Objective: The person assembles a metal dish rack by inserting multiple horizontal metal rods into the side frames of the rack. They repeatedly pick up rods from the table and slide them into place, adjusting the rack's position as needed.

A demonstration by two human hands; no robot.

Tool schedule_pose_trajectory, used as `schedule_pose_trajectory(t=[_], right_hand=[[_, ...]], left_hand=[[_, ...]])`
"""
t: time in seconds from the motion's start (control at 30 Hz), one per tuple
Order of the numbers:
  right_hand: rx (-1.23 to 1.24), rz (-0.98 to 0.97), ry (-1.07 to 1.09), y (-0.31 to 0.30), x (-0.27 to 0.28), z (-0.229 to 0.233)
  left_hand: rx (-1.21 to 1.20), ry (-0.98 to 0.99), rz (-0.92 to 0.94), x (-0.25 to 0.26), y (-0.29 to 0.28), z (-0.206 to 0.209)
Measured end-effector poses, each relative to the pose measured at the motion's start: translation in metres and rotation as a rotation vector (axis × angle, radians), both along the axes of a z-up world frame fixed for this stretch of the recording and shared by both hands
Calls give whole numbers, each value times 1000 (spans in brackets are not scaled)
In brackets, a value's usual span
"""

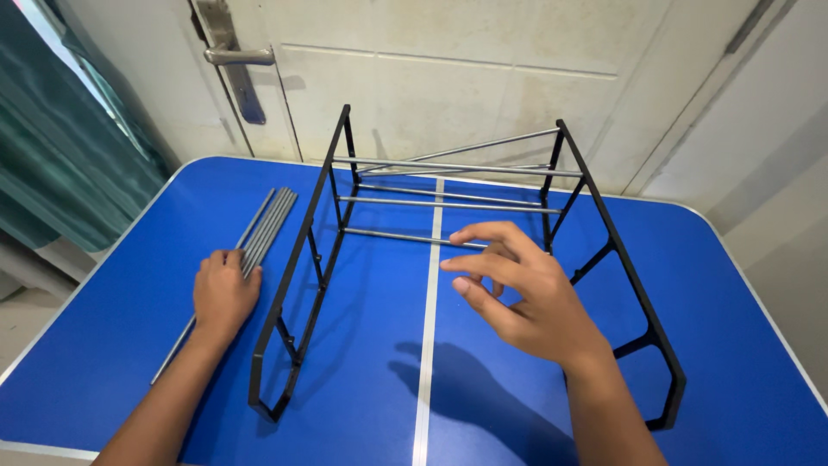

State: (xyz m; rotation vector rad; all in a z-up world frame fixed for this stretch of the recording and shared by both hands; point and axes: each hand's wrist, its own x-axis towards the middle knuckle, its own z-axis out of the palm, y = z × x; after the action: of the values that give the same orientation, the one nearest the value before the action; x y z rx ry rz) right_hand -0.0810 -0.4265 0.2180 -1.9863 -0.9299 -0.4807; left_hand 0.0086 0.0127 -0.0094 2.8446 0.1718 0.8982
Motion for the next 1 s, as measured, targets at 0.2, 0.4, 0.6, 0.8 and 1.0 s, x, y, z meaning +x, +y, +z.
schedule_pose_trajectory(t=[0.2,0.4,0.6,0.8,1.0], right_hand=[[-26,-10,-7,-3,0,1],[-40,-14,3,-4,0,2],[-52,-18,-2,-3,1,2],[-70,-45,0,-2,2,1],[-62,-68,3,-7,5,1]], left_hand=[[-21,-34,-65,-1,1,3],[-34,-1,-14,1,2,5],[-109,48,-32,2,6,1],[-103,62,-4,-1,4,4],[-56,-30,-28,-2,-14,11]])
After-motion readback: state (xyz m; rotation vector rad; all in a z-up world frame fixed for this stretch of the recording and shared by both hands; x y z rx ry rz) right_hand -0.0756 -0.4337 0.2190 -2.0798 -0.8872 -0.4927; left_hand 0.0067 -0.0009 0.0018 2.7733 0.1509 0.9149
